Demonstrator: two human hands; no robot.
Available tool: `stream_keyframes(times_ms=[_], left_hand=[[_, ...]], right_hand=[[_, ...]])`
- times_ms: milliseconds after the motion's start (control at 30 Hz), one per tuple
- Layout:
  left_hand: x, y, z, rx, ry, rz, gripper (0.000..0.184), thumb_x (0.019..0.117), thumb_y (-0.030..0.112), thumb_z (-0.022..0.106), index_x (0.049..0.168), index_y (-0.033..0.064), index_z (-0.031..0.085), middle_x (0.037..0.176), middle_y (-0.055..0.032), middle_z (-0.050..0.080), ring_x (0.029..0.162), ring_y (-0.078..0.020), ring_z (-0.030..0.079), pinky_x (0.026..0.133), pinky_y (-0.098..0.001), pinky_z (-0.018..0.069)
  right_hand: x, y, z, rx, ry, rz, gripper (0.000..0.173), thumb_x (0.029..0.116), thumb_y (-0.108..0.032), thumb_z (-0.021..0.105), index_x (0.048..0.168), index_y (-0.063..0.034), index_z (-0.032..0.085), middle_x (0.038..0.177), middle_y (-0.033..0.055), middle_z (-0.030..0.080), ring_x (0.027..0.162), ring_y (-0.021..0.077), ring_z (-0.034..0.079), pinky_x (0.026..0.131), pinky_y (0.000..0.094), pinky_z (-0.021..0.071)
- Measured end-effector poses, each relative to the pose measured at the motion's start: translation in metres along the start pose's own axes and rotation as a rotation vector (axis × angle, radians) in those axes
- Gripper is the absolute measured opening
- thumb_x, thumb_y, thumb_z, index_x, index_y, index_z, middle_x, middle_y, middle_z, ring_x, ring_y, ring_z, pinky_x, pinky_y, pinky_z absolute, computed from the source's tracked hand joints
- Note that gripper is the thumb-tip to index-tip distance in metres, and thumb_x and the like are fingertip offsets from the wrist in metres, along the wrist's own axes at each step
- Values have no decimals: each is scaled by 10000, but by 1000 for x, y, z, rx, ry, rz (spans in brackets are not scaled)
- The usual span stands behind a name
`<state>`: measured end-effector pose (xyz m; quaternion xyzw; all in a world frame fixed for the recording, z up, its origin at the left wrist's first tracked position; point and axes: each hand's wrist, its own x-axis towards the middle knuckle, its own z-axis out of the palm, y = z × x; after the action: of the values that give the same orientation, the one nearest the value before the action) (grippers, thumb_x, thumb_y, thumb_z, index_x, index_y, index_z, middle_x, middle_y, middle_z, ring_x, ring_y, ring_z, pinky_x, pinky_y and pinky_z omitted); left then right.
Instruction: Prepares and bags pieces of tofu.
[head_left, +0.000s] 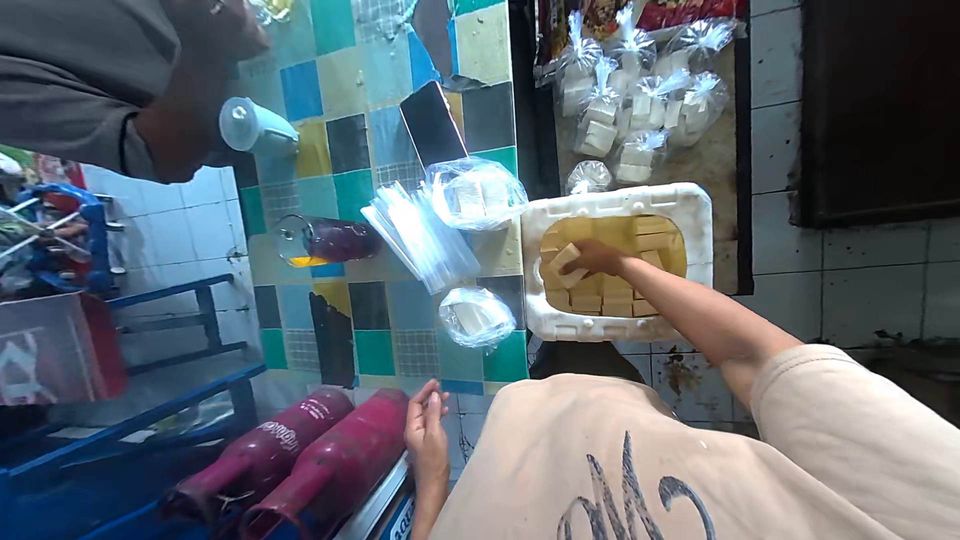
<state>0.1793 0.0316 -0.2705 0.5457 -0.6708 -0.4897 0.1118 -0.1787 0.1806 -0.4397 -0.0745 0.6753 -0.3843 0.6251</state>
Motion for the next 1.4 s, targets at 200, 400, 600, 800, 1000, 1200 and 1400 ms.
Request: stream_keyframes(times_ms=[200,400,600,800,1000,1200,1400], left_hand=[[26,55,35,144,-93,329,279,947,140,608,1127,-36,728,1436,-309,425,1087,-166,606,813,-228,535],[59,64,54,436,-185,351,276,994,190,656,1226,59,728,1548,-312,350,1145,-403,624,933,-497,538],[76,68,49,502,-327,313,433,953,-57,568,1374,32,616,1520,-251,446,1215,-393,603,997,-505,513],[80,63,41,434,-333,456,429,974,-40,539,1401,-21,575,1541,-229,446,1282,-376,575,1038,-482,491],[86,71,30,393,-454,457,475,978,-59,526,1447,15,548,1550,-210,447,1286,-386,572,1004,-519,507],[74,79,14,328,-515,361,503,981,-29,556,1478,31,508,1594,-147,415,1314,-363,563,1009,-540,511],[78,76,15,324,-531,375,495,979,-55,546,1467,20,515,1587,-163,420,1299,-360,575,991,-525,521]], right_hand=[[-83,-35,-6,533,-139,15,266,1091,-162,458,1325,-42,500,1043,83,674,903,172,705,827,352,607],[-121,-74,48,545,-184,-235,264,1023,-2,514,1282,-52,510,1039,59,703,917,165,722,845,352,620],[-116,-90,151,339,72,-520,346,928,31,690,1257,-10,593,1040,106,715,887,149,704,823,347,602],[-97,-82,181,-213,498,-540,284,876,-98,797,1130,-15,701,986,225,718,920,391,699,801,629,536],[-102,-116,190,-454,384,-349,256,908,-117,749,1116,26,706,1062,262,707,1033,437,681,897,635,513],[-73,-121,196,-255,275,-140,423,857,-163,806,1196,50,668,1162,281,672,1108,422,644,960,637,488],[-77,-123,209,-201,253,-96,537,963,-143,657,1402,91,455,1285,308,597,1194,402,612,1009,574,478]])
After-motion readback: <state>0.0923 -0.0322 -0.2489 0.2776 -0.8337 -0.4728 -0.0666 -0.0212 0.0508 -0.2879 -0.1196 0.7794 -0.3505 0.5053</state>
